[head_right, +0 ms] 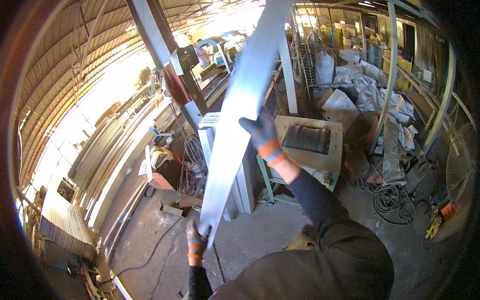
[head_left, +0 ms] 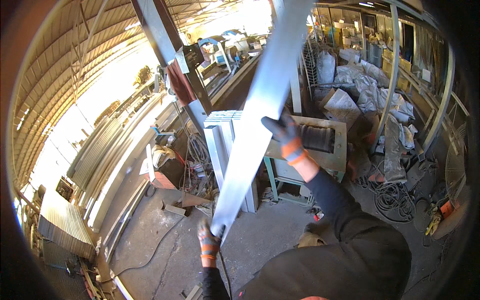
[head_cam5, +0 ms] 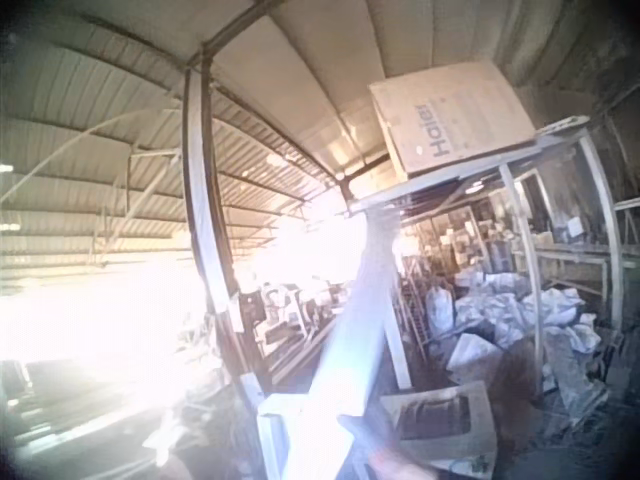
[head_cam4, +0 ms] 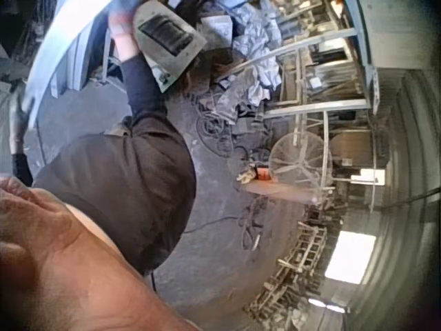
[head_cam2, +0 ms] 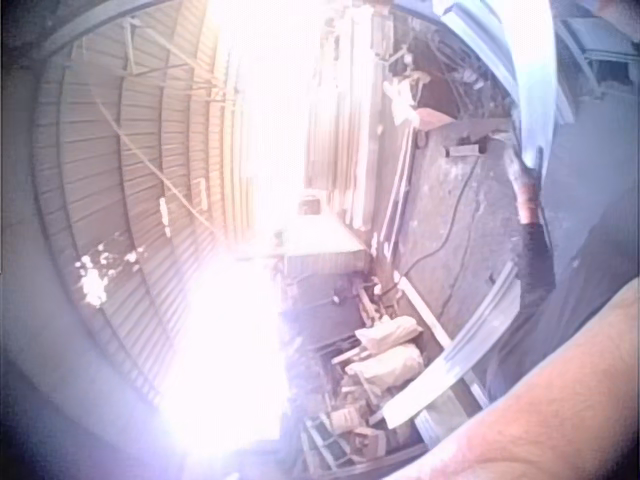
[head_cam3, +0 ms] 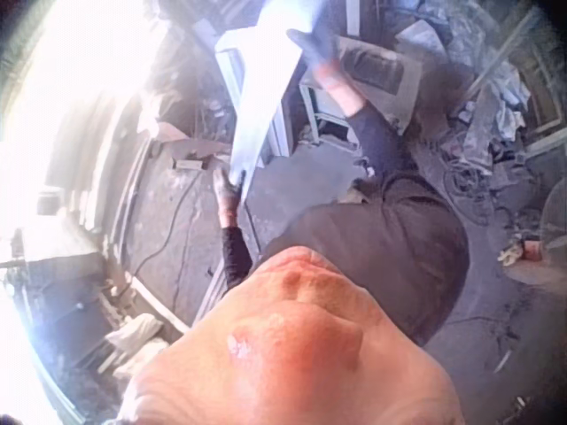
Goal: The person handles long metal profiles and uses a handheld electric sander to smooth edges on a large metal panel. They then move to a bench grinder and grind the edges of a metal profile. The person also stacks cut metal pieces and continues grinding another profile.
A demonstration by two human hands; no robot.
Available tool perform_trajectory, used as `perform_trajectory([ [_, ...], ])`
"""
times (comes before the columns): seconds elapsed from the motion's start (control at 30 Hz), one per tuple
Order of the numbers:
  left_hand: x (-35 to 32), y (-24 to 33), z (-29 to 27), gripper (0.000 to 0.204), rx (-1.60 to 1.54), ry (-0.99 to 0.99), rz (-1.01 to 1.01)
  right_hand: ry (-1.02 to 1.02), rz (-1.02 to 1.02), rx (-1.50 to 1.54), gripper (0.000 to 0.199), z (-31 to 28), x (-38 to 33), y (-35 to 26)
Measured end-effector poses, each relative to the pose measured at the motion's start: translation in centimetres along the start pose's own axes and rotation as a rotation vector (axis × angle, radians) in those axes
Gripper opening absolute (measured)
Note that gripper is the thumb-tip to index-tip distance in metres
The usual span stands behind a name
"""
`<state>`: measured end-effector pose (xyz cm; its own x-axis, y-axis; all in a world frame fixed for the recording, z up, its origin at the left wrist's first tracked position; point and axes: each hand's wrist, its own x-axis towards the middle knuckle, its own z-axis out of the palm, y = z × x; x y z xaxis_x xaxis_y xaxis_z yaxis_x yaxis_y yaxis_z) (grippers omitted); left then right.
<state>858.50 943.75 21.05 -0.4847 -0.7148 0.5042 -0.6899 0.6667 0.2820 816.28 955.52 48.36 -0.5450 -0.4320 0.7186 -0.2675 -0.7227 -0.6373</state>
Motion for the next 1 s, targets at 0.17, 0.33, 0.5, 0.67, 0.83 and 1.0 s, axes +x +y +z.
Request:
perform_trajectory([
  [0.17,-8.7,0.7,8.9,0.059,-0.763,-0.635,-0.332,0.448,0.319,-0.134,0.064,-18.7,-6.6,14.3],
  [0.33,-12.0,6.9,17.6,0.052,-0.717,-0.988,-0.495,0.513,0.443,-1.010,0.097,-33.6,-12.1,27.4],
  [0.5,-3.8,13.0,27.5,0.069,-0.846,-1.261,-0.702,0.224,0.660,-1.527,0.094,-42.0,-7.5,36.7],
  [0.67,6.7,22.1,41.2,0.078,-1.135,-1.380,-0.987,-0.017,0.844,-1.755,0.078,-52.1,5.1,48.6],
  [0.83,16.0,34.0,51.5,0.073,-1.521,-1.545,-1.233,-0.095,0.616,-2.010,0.069,-62.8,17.9,57.5],
  [1.0,18.1,37.3,53.4,0.076,-1.515,-1.485,-1.046,-0.009,0.616,-1.929,0.070,-66.4,19.3,58.7],
])
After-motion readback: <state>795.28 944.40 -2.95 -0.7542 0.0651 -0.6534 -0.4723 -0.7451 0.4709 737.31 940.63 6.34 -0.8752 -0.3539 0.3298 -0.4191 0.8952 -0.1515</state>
